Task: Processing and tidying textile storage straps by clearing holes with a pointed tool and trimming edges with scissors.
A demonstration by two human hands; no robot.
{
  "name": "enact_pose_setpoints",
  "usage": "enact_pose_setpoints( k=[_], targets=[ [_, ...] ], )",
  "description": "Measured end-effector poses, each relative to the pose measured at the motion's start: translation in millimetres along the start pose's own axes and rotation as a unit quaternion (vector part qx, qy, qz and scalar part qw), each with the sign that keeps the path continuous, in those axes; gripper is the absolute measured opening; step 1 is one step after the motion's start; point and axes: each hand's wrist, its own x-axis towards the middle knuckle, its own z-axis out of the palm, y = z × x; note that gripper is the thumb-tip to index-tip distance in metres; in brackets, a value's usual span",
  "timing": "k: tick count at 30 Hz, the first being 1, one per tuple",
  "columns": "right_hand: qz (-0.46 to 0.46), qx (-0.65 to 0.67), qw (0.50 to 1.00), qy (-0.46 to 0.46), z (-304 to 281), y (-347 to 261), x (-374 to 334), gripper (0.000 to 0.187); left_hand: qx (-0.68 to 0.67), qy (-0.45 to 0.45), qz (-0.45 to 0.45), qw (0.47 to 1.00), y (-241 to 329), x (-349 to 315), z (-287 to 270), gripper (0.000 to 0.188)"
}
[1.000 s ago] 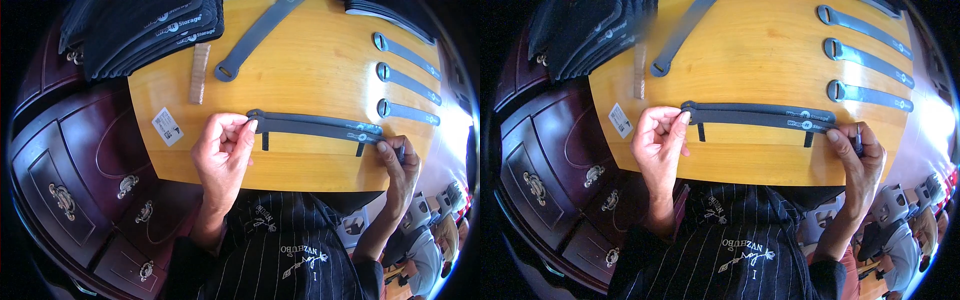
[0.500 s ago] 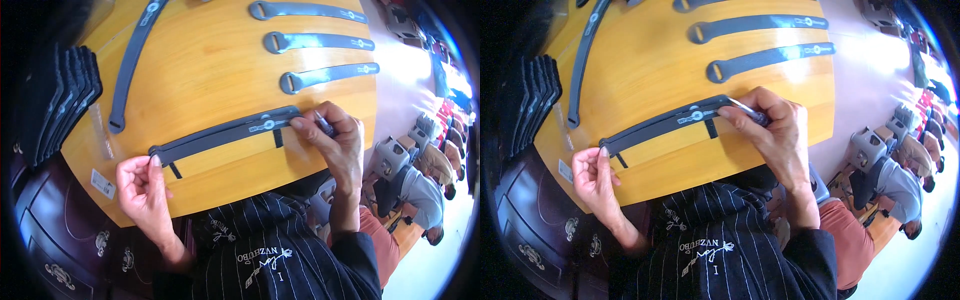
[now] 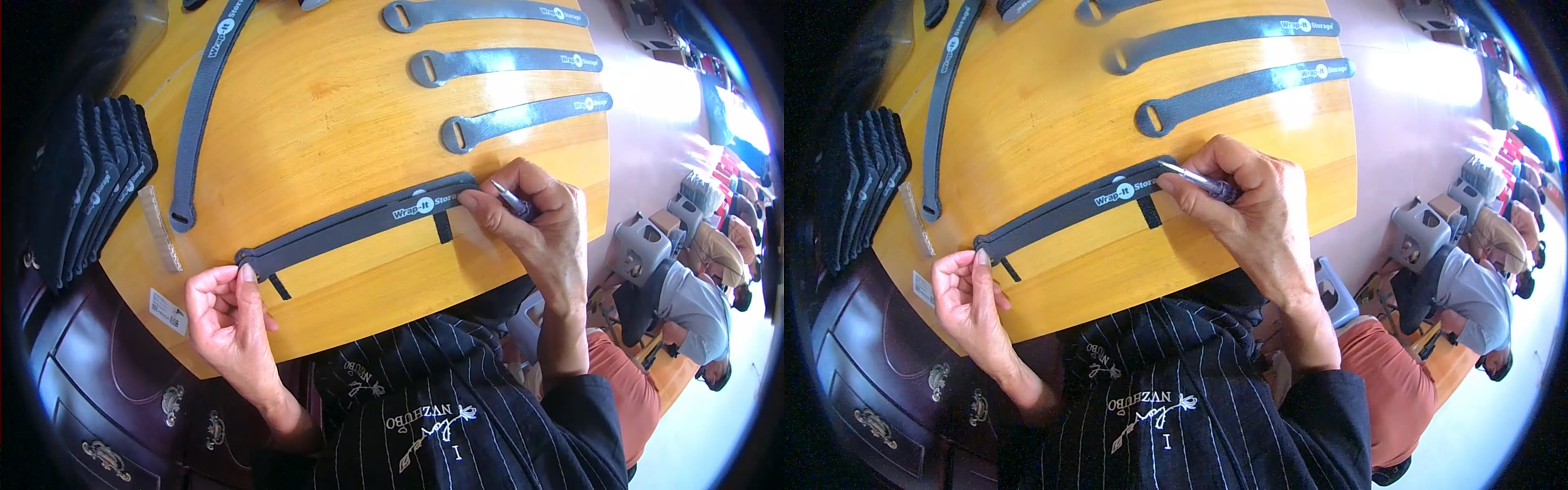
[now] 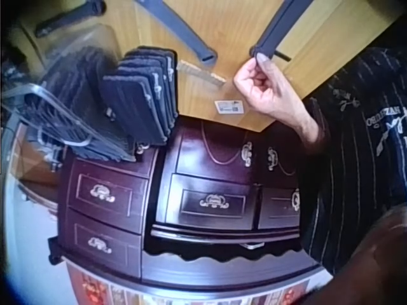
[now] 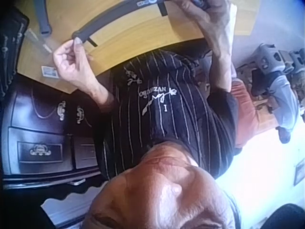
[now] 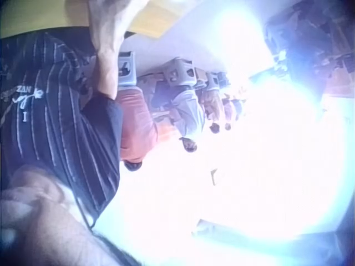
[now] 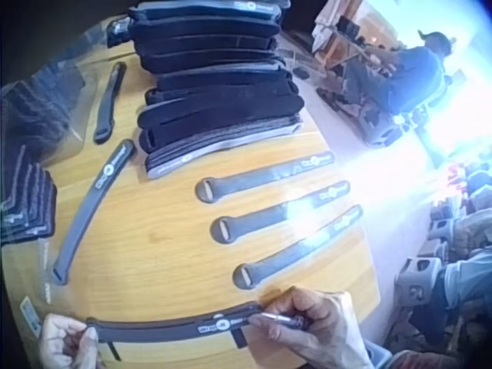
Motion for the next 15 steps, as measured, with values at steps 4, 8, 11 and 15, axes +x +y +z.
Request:
enact_pose_setpoints(
  k=[4,8,11,15],
  targets=[
    [0.001,-0.013,1.000,0.002,1.1,-1.9,-0.1,0.020,0.002,0.001,0.002,1.000,-0.2,0.3,-0.8,0.012],
    [0.002,-0.028,1.000,0.000,1.3,-7.2,0.1,0.017,0.003,-0.001,0.003,1.000,-0.6,0.9,-1.6,0.012],
    [0.005,-0.031,1.000,0.004,2.4,-8.9,-0.7,0.016,0.000,-0.001,0.001,1.000,0.0,1.1,-1.8,0.012],
    [0.005,-0.015,1.000,-0.002,3.1,-8.5,1.1,0.016,-0.004,0.003,0.006,1.000,4.0,0.8,-0.6,0.013]
  ],
)
